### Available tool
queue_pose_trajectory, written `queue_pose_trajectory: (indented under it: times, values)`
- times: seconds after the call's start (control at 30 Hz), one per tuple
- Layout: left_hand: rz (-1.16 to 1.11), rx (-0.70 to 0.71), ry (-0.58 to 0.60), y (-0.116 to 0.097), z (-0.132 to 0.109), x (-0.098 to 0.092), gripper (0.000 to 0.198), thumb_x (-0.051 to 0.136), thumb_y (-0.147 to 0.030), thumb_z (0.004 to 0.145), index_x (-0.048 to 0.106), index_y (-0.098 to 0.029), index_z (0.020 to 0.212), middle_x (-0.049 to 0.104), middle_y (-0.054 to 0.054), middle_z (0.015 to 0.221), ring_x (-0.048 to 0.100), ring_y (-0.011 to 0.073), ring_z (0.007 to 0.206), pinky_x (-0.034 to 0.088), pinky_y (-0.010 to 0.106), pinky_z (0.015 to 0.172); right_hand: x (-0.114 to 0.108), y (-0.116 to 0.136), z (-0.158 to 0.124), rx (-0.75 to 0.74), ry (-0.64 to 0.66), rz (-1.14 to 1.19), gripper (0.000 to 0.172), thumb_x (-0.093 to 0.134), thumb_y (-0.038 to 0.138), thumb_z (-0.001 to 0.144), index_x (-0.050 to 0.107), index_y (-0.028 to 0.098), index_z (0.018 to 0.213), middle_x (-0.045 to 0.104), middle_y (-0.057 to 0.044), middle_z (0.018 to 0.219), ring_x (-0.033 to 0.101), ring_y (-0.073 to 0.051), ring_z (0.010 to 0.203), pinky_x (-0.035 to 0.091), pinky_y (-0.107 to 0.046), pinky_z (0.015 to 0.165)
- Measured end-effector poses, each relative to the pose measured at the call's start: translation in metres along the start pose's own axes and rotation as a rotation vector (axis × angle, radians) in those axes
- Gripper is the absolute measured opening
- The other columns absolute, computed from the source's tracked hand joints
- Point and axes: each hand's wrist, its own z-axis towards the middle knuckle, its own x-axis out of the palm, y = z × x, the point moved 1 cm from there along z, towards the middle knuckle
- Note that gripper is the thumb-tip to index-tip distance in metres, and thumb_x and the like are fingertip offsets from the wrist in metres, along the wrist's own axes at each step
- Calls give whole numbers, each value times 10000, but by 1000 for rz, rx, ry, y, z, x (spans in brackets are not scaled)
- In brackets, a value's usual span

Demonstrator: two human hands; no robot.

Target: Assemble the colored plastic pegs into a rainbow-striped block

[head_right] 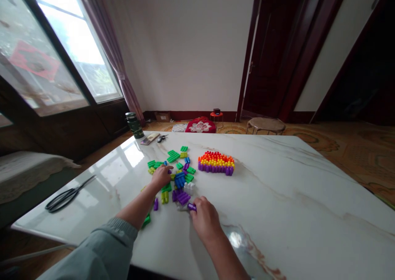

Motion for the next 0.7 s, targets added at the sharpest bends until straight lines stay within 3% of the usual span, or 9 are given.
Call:
queue_pose_trajectory:
  times: [0.13, 0.3, 0.37, 0.53, 0.63, 0.7]
  values:
    - [-69, 33, -20, 0, -2, -3, 478, 500, -74, 717, 657, -213, 1148, 611, 98, 1088, 576, 231, 1034, 425, 322, 904, -2, 1, 0, 2, 6, 4, 154, 552, 182, 793, 671, 201, 889, 654, -54, 943, 620, -181, 895, 409, -232, 791]
    - [-197, 99, -15, -7, -3, -24, 405, 487, -82, 743, 688, -188, 1077, 656, 90, 1038, 584, 223, 1018, 437, 325, 917, -2, -3, 0, 16, 19, 7, 173, 555, 182, 796, 682, 195, 912, 658, -63, 949, 618, -189, 921, 406, -243, 814]
    - [-265, 148, 42, -10, -3, -32, 367, 531, -107, 727, 700, -188, 1042, 688, 68, 969, 612, 211, 957, 466, 318, 879, -2, -5, 0, 19, 22, 9, 192, 551, 177, 794, 686, 193, 930, 659, -65, 955, 619, -187, 922, 405, -244, 812]
    - [-420, 260, 261, -18, -11, -35, 290, 649, -264, 699, 725, -137, 948, 697, 21, 695, 645, 162, 628, 528, 270, 611, 1, -6, 1, 9, 21, 15, 199, 554, 174, 791, 688, 188, 938, 658, -63, 948, 624, -185, 911, 405, -244, 798]
    - [-456, 287, 223, -22, -13, -32, 286, 634, -349, 735, 730, -130, 892, 708, 41, 724, 652, 170, 660, 525, 267, 614, 2, -6, 0, 9, 16, 11, 182, 563, 179, 791, 686, 189, 926, 657, -61, 942, 625, -187, 912, 405, -244, 800]
    - [-473, 293, 134, -25, -11, -31, 341, 562, -384, 802, 707, -129, 975, 721, 64, 845, 662, 180, 759, 529, 271, 675, 2, -5, 0, 9, 16, 9, 177, 564, 176, 791, 685, 188, 920, 658, -62, 939, 627, -188, 909, 406, -244, 794]
